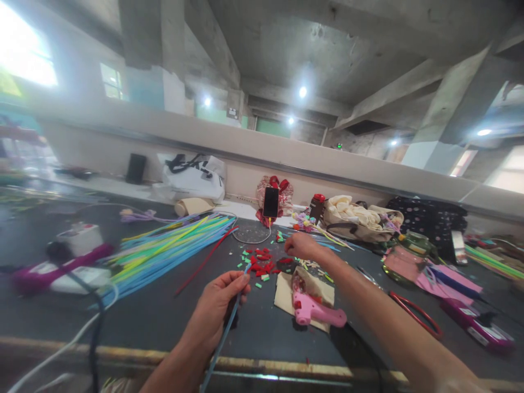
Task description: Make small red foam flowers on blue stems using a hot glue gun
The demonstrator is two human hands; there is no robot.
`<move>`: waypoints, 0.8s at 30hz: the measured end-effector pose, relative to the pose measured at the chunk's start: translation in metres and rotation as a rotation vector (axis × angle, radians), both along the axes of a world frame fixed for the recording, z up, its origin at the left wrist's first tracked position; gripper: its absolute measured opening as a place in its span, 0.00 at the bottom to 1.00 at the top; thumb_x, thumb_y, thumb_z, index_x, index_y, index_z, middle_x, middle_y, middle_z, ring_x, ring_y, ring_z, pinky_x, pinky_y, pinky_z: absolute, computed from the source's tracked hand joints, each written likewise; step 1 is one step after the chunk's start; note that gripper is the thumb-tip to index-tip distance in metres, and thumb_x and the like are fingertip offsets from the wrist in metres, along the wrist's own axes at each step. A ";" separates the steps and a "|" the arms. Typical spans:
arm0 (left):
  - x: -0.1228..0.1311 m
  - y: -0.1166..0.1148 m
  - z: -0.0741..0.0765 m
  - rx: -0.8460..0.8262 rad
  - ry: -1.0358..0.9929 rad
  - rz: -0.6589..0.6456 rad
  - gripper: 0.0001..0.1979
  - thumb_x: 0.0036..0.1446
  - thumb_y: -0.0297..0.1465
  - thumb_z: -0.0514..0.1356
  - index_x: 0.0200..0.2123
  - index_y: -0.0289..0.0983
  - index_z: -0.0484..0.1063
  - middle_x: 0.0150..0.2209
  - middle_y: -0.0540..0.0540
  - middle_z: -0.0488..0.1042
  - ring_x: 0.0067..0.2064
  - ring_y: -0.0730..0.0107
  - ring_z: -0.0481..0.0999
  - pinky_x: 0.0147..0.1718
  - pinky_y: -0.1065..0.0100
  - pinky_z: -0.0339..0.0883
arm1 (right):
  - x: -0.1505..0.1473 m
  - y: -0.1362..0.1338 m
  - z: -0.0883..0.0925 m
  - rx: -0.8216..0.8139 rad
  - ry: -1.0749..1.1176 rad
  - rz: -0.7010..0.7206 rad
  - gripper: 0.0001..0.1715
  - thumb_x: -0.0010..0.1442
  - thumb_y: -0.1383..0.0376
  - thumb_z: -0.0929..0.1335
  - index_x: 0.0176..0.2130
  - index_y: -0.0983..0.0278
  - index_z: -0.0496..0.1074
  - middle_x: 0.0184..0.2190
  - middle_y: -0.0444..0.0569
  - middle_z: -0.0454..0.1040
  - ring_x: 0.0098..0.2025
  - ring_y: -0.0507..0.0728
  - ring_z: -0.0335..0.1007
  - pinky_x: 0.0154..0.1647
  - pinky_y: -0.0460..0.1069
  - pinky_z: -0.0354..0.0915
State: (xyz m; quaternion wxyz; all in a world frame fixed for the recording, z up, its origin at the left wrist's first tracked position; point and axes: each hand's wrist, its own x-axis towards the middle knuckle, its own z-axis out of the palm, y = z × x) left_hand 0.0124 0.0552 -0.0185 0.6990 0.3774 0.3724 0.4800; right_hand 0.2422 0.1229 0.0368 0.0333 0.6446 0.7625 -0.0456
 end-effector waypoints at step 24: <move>0.001 -0.003 0.003 -0.018 -0.037 0.000 0.10 0.38 0.31 0.66 0.24 0.35 0.67 0.17 0.55 0.70 0.15 0.83 0.64 0.13 0.82 0.55 | 0.002 0.003 -0.007 0.018 0.317 -0.017 0.12 0.59 0.63 0.63 0.40 0.68 0.67 0.37 0.47 0.71 0.34 0.53 0.69 0.33 0.51 0.67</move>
